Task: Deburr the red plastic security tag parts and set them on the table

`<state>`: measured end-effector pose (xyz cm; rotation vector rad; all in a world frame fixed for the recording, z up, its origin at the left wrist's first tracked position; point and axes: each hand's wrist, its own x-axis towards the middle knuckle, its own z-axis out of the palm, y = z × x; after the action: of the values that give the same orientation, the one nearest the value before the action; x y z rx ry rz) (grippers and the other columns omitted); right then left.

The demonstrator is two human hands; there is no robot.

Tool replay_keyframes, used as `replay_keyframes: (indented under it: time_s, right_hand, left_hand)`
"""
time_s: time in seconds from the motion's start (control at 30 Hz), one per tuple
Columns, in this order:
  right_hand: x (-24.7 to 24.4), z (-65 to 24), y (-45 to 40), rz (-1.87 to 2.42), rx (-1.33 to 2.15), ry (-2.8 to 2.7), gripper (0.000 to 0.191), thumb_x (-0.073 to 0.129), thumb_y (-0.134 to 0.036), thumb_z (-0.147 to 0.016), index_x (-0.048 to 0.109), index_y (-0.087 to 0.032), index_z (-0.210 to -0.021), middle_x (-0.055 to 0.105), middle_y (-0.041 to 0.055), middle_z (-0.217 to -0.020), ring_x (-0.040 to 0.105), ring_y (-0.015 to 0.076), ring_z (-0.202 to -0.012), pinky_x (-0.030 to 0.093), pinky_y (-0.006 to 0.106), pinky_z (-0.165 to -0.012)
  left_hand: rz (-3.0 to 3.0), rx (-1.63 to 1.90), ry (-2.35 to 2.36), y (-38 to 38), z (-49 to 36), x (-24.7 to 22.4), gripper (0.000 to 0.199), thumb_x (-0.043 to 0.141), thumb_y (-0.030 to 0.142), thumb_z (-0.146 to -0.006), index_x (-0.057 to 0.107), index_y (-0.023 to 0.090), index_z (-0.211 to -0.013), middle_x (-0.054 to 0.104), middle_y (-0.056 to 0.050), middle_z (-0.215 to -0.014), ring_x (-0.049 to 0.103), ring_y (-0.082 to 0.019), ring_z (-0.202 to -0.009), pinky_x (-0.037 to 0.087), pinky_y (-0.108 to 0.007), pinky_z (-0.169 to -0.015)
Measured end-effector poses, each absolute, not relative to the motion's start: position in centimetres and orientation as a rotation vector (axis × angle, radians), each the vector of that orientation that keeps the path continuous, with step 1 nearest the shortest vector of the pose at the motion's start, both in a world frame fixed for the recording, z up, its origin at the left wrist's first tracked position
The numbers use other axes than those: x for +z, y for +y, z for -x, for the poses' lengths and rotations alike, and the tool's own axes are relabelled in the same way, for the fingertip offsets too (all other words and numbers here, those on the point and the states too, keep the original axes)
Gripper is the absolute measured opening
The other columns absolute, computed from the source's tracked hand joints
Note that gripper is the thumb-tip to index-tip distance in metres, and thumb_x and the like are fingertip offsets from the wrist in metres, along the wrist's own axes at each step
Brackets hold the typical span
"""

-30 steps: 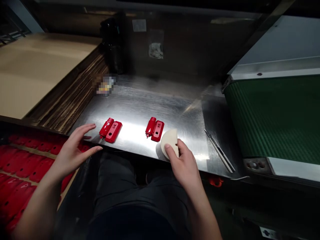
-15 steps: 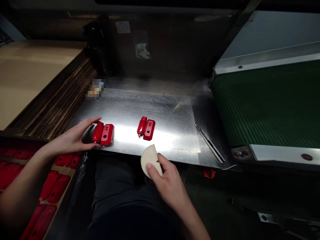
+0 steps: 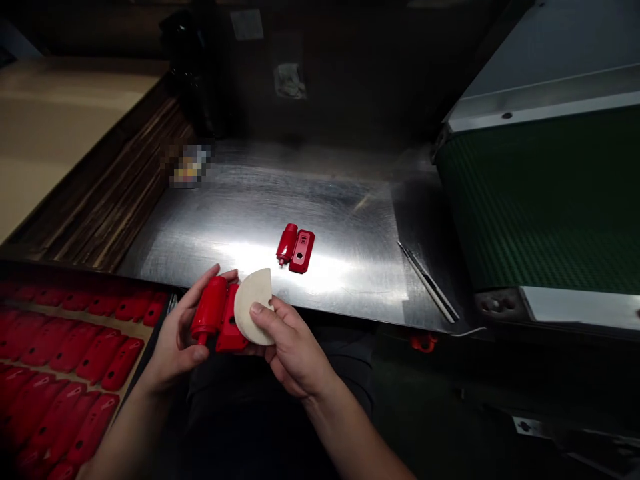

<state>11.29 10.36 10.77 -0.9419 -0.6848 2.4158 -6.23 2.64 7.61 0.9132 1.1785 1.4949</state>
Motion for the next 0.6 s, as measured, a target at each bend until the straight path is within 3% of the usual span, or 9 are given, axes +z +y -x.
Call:
replay_keyframes:
  time_s: [0.17, 0.27, 0.4, 0.5, 0.6]
  right_hand:
    - [11.0, -11.8, 10.7, 0.968, 2.401, -0.785, 0.048, 0.076, -0.052, -0.090, 0.067, -0.018, -0.123, 0.079, 0.0089, -0.112, 0.076, 0.0212, -0.094, 0.063, 0.031, -0.074]
    - [10.9, -12.7, 11.1, 1.069, 2.241, -1.044, 0.049, 0.070, -0.058, -0.093, 0.065, -0.017, -0.118, 0.081, 0.0080, -0.099, 0.076, 0.0178, -0.082, 0.060, 0.028, -0.071]
    - [11.6, -13.7, 10.7, 1.261, 1.853, -1.497, 0.044, 0.058, -0.063, -0.099, 0.062, -0.021, -0.113, 0.073, -0.0019, -0.068, 0.067, 0.0135, -0.057, 0.052, 0.024, -0.059]
    - [12.8, -13.4, 9.9, 1.312, 1.602, -1.893, 0.031, 0.054, -0.054, -0.102, 0.061, -0.024, -0.102, 0.071, -0.0029, -0.068, 0.065, 0.0149, -0.058, 0.044, 0.026, -0.058]
    - [13.5, -12.5, 9.5, 1.401, 1.230, -2.245, 0.024, 0.048, -0.045, -0.102, 0.058, -0.023, -0.096, 0.068, -0.0003, -0.068, 0.062, 0.0186, -0.057, 0.031, 0.031, -0.057]
  left_hand:
    - [-0.567, 1.621, 0.982, 3.1, 4.0, 6.8, 0.085, 0.093, 0.049, -0.067, 0.059, 0.026, -0.142, 0.055, -0.019, -0.160, 0.054, -0.045, -0.145, 0.052, -0.060, -0.116]
    - [-0.457, 1.689, 1.003, 3.4, 4.0, 6.7, 0.082, 0.092, 0.045, -0.068, 0.059, 0.022, -0.140, 0.059, -0.021, -0.155, 0.057, -0.045, -0.143, 0.046, -0.064, -0.120]
    - [-0.430, 1.784, 1.124, 3.8, 4.8, 6.4, 0.082, 0.094, 0.040, -0.066, 0.059, 0.019, -0.137, 0.063, -0.021, -0.152, 0.060, -0.042, -0.141, 0.044, -0.059, -0.123]
    - [-0.489, 1.800, 1.192, 3.8, 4.8, 6.1, 0.085, 0.095, 0.035, -0.066, 0.056, 0.022, -0.141, 0.063, -0.018, -0.152, 0.063, -0.038, -0.138, 0.052, -0.053, -0.116]
    - [-0.608, 1.785, 1.300, 3.6, 4.4, 6.1, 0.085, 0.095, 0.027, -0.066, 0.055, 0.026, -0.142, 0.061, -0.015, -0.154, 0.064, -0.033, -0.137, 0.059, -0.038, -0.108]
